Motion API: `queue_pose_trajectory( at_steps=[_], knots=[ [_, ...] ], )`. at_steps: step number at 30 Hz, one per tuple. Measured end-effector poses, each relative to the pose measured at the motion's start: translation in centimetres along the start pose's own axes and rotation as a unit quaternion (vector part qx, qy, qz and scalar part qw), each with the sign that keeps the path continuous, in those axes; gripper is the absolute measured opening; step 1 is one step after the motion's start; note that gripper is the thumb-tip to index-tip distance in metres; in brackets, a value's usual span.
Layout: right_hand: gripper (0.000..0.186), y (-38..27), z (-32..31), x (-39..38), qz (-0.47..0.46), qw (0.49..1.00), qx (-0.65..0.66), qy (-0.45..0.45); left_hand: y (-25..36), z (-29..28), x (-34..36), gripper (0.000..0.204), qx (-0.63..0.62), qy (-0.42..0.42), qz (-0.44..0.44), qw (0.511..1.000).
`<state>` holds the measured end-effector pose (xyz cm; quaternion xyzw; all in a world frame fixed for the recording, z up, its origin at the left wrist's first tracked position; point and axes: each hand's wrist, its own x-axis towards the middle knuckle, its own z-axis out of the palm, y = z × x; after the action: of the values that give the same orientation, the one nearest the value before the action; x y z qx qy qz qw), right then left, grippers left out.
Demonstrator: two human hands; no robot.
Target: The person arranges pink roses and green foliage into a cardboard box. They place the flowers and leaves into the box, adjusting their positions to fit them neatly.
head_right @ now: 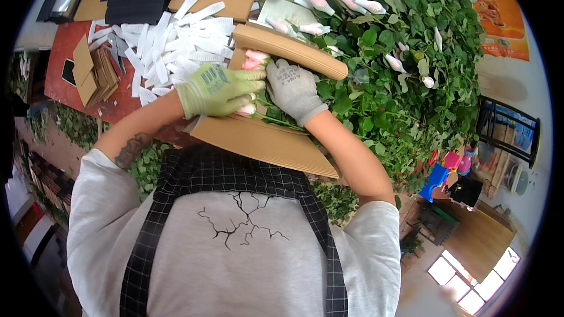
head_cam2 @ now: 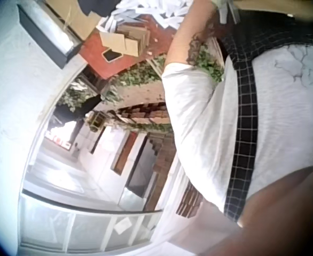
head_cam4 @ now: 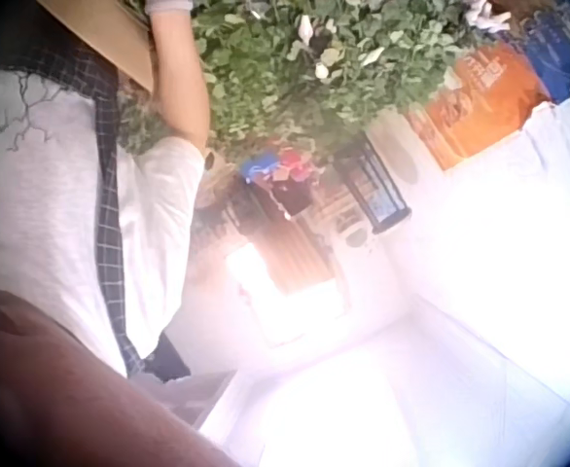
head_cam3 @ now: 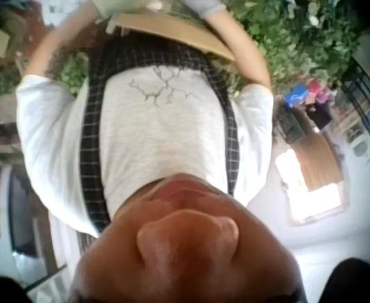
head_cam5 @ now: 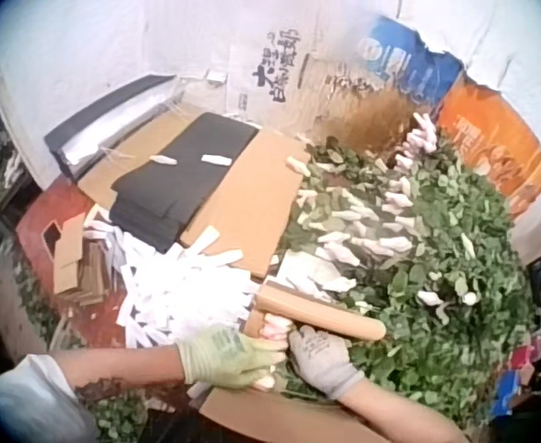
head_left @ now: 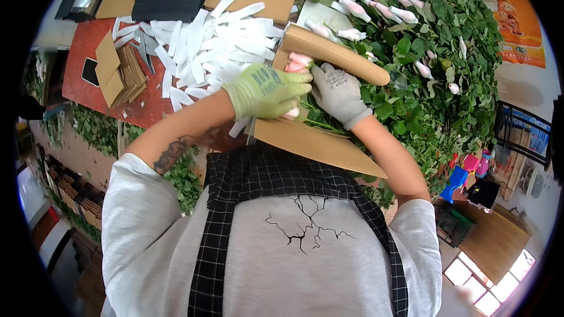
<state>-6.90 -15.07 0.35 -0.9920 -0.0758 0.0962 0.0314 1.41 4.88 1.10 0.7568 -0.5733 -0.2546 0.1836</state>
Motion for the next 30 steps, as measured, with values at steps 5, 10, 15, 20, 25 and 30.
queue_pose_trajectory(
  at_steps=[5,10,15,20,25,30],
  knots=[
    [0.050,0.2,-5.4,-3.0,-0.092,0.982,0.115,0.119,-1.1,0.9,-0.5,0.035,-0.003,0.098,0.043,0.994],
    [0.038,0.5,-13.3,-5.6,-0.077,0.943,0.315,0.073,-3.5,-3.6,-8.3,0.024,-0.138,0.354,-0.027,0.924],
    [0.035,3.1,-14.7,-11.5,0.131,0.851,0.488,0.139,-9.5,-6.1,-20.4,0.026,-0.010,0.559,-0.338,0.757],
    [0.029,4.4,-12.4,-12.3,0.168,0.824,0.515,0.167,-18.2,-7.0,-26.2,0.124,0.139,0.327,-0.680,0.641],
    [0.035,2.0,-14.3,-10.0,0.159,0.804,0.556,0.136,-18.1,-5.3,-26.0,0.123,0.065,0.346,-0.662,0.662],
    [0.041,2.1,-14.4,-12.5,0.168,0.784,0.582,0.136,-21.2,-4.4,-28.9,0.105,0.047,0.410,-0.615,0.672]
  ],
)
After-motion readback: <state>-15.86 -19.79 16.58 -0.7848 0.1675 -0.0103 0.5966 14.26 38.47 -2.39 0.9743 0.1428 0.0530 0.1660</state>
